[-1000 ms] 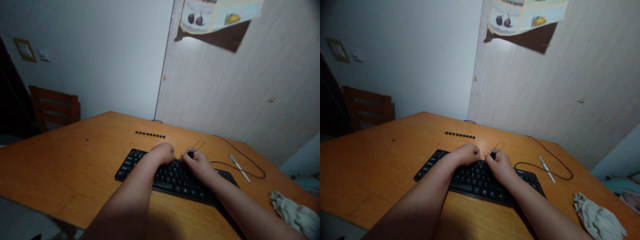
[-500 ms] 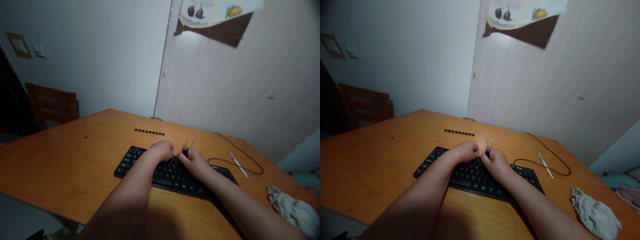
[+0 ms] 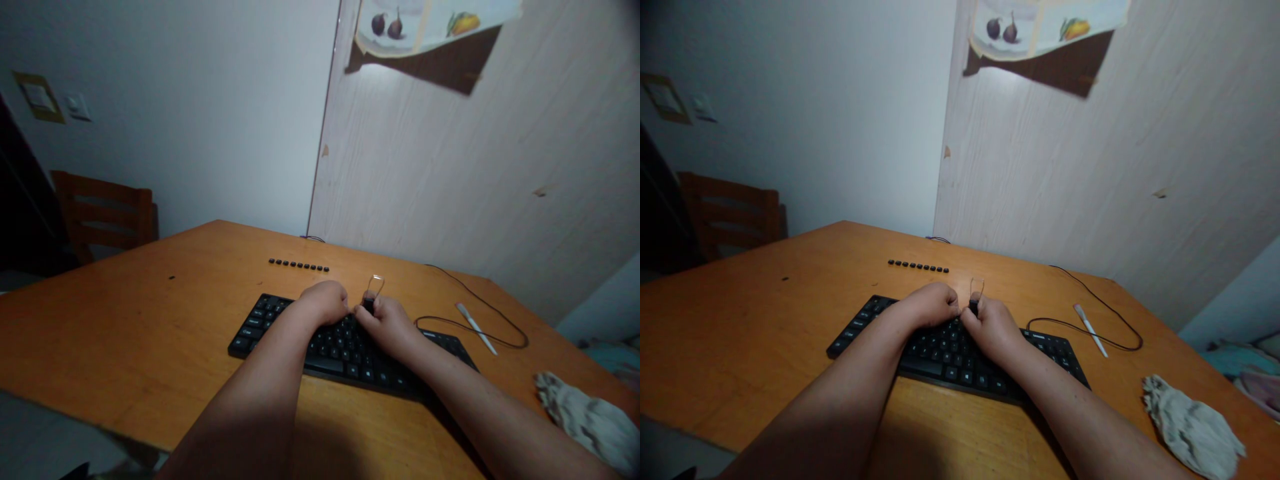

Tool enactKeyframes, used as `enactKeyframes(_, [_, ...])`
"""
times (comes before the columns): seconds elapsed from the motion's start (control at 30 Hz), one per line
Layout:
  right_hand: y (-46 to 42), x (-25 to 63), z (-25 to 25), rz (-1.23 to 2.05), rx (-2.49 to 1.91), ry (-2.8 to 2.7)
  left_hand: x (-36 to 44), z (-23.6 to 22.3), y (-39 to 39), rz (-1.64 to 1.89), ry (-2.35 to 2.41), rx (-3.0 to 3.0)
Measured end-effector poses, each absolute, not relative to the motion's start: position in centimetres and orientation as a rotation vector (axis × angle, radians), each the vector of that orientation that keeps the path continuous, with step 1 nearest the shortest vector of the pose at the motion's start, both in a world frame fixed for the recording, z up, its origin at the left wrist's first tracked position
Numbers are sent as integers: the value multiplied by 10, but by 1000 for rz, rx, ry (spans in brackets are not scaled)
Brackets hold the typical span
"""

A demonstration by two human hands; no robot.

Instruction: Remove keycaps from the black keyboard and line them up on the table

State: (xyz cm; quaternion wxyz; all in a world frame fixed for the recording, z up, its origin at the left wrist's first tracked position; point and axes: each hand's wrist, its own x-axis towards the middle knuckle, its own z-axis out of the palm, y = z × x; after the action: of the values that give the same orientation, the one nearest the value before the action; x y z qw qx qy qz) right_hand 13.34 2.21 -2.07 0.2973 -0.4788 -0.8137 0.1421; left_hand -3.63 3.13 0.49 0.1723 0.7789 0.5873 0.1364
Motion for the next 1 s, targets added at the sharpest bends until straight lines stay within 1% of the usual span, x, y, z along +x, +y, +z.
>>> enactKeyframes(0.4, [37,142,-32,638,-1320,-1801,-37,5,32,370,1663,2249])
enactKeyframes(0.83, [27,140,-21,991,-1300,-1468,-37,8,29,355,1688,2220])
enactKeyframes(1.0, [26,141,-16,972,-1239,-1445,-36,6,29,436,1632,2233])
